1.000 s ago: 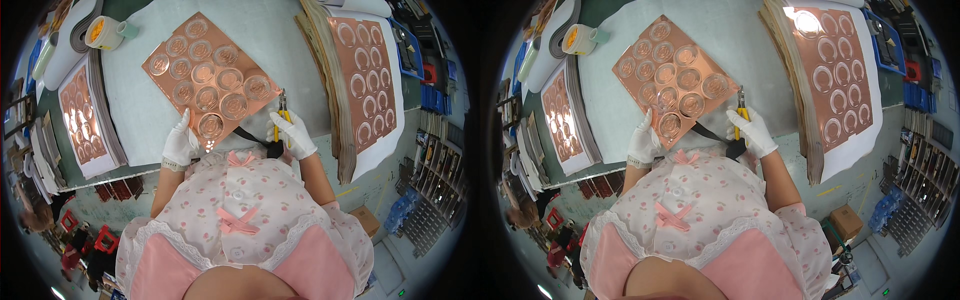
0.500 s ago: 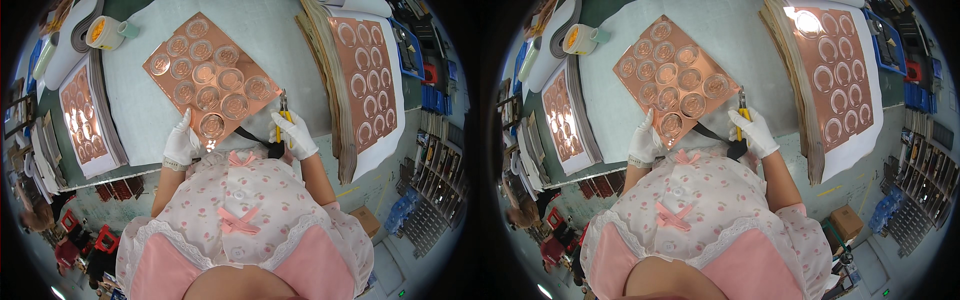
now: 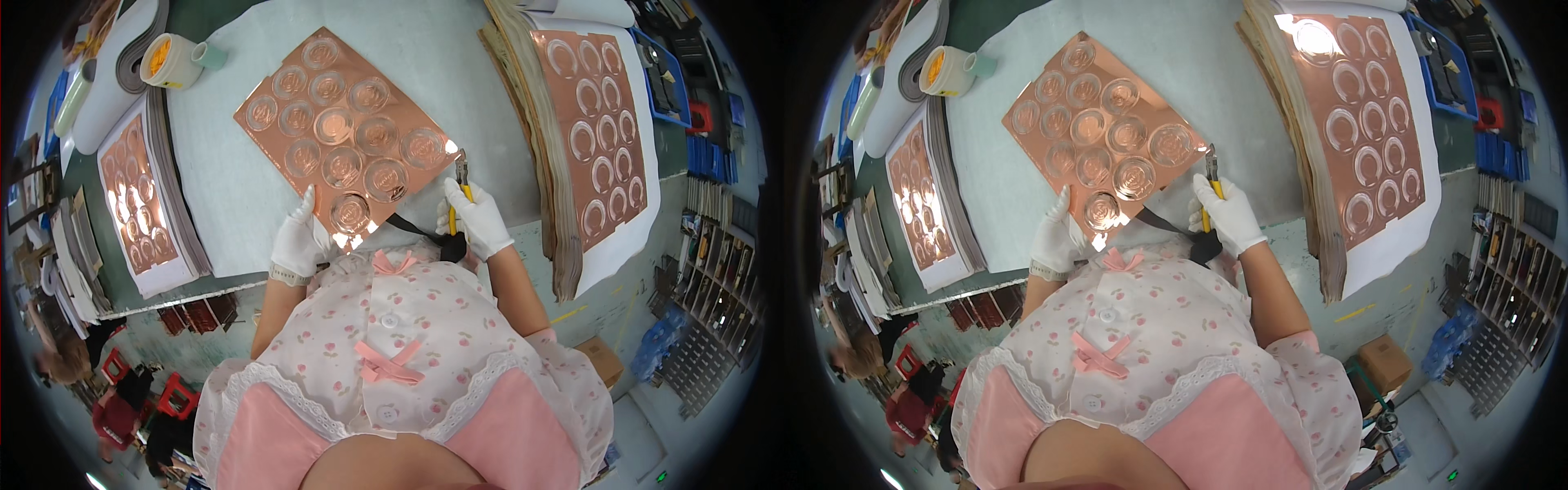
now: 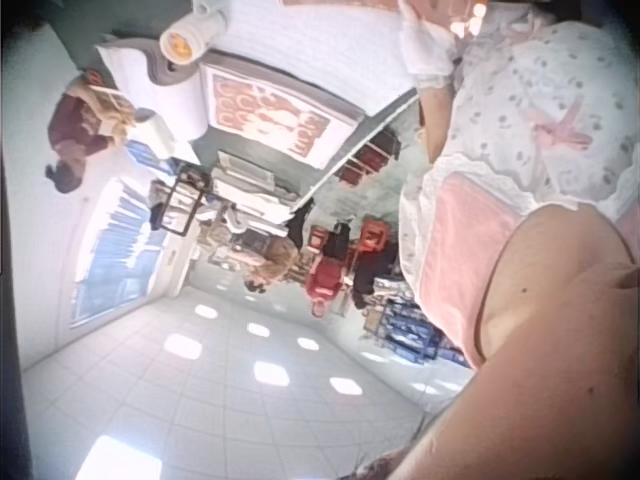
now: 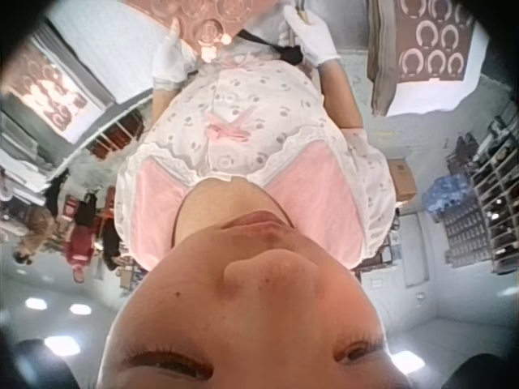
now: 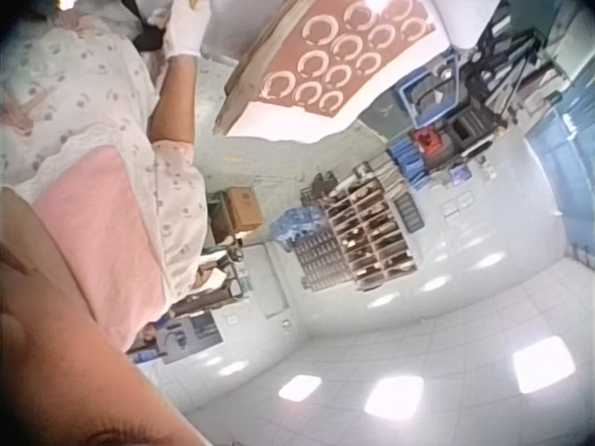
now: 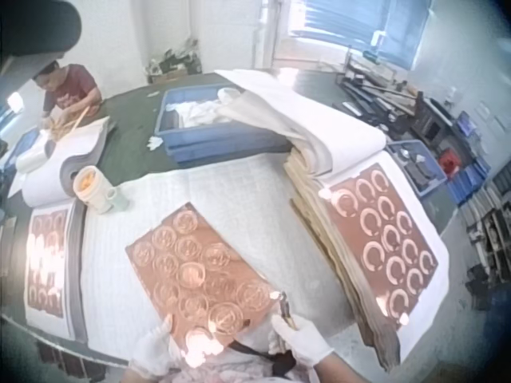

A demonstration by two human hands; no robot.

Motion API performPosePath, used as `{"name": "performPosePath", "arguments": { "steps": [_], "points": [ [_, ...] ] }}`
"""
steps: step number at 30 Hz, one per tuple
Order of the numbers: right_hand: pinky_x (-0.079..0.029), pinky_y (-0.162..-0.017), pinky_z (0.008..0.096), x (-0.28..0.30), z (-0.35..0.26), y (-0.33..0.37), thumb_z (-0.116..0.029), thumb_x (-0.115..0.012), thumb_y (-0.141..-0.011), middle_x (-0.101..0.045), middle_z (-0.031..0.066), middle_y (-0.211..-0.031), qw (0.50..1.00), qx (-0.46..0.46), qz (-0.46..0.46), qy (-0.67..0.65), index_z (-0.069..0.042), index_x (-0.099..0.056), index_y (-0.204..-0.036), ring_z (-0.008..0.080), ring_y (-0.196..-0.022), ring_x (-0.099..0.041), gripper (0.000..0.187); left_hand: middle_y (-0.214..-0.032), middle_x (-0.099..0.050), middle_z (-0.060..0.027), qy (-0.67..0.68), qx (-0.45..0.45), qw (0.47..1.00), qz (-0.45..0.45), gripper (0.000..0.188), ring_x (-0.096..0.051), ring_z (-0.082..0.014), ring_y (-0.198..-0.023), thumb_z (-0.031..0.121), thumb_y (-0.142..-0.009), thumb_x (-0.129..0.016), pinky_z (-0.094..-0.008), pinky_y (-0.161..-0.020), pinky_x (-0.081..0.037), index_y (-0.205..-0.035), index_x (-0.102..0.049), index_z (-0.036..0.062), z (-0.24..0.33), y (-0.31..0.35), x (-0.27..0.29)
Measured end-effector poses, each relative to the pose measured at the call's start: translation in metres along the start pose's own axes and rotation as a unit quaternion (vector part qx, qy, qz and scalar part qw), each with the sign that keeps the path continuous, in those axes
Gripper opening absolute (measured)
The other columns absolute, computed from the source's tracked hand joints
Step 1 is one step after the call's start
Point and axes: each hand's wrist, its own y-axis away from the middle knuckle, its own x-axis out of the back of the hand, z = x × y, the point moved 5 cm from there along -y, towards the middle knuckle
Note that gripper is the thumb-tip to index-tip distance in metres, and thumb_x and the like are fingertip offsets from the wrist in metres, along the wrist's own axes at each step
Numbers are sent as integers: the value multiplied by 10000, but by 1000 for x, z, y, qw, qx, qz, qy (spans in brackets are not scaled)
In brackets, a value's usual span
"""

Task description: The person uses pliers to cut circular shapes from a sheet of copper foil. They repeatedly pick up the foil sheet, cut out individual circles, and place the finished pieces into a white paper book. The process involves precise hand movements to separate the circles from the surrounding material.

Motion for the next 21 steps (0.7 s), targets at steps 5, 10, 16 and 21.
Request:
{"name": "performPosePath", "arguments": {
  "steps": [5, 10, 16, 21],
  "points": [
    [-459, -481, 277, 4, -24, -8, -312, -596, -910, -556, 30, -647, 994, 30, 43, 99, -20, -551, -813, 98, -541, -538, 311, -1361, -431, -164, 3, 61, 998, 4, 402, -474, -305, -1211, 290, -989, -415, -467, -987, -421, -1311, -385, 51, -12, 2, 5],
    [-468, -518, 355, 6, -82, -20, -322, -612, -880, -593, 144, -649, 900, 226, 108, 358, -25, -575, -806, 266, -554, -584, 309, -1147, -591, -202, -186, 87, 978, -32, 424, -595, -265, -1049, 271, -976, -466, -363, -903, -495, -1251, -435, -50, -28, 8, 16],
    [-475, -606, 374, -27, -151, 9, -239, -645, -842, -591, 179, -713, 738, 404, 117, 527, -26, -595, -902, 339, -663, -594, 227, -1060, -643, -117, -644, -205, 735, -58, 456, -628, -238, -908, 265, -855, -668, -343, -861, -487, -1210, -549, 4, 22, 36, -85],
    [-467, -601, 423, -57, -180, 48, -218, -662, -746, -593, 126, -742, 619, 547, 48, 562, -89, -578, -830, 320, -709, -593, 175, -950, -670, -83, -744, -605, 276, -73, 319, -601, -289, -838, 70, -712, -709, -356, -915, -420, -1019, -635, 27, 65, 45, -235]
  ]
}}
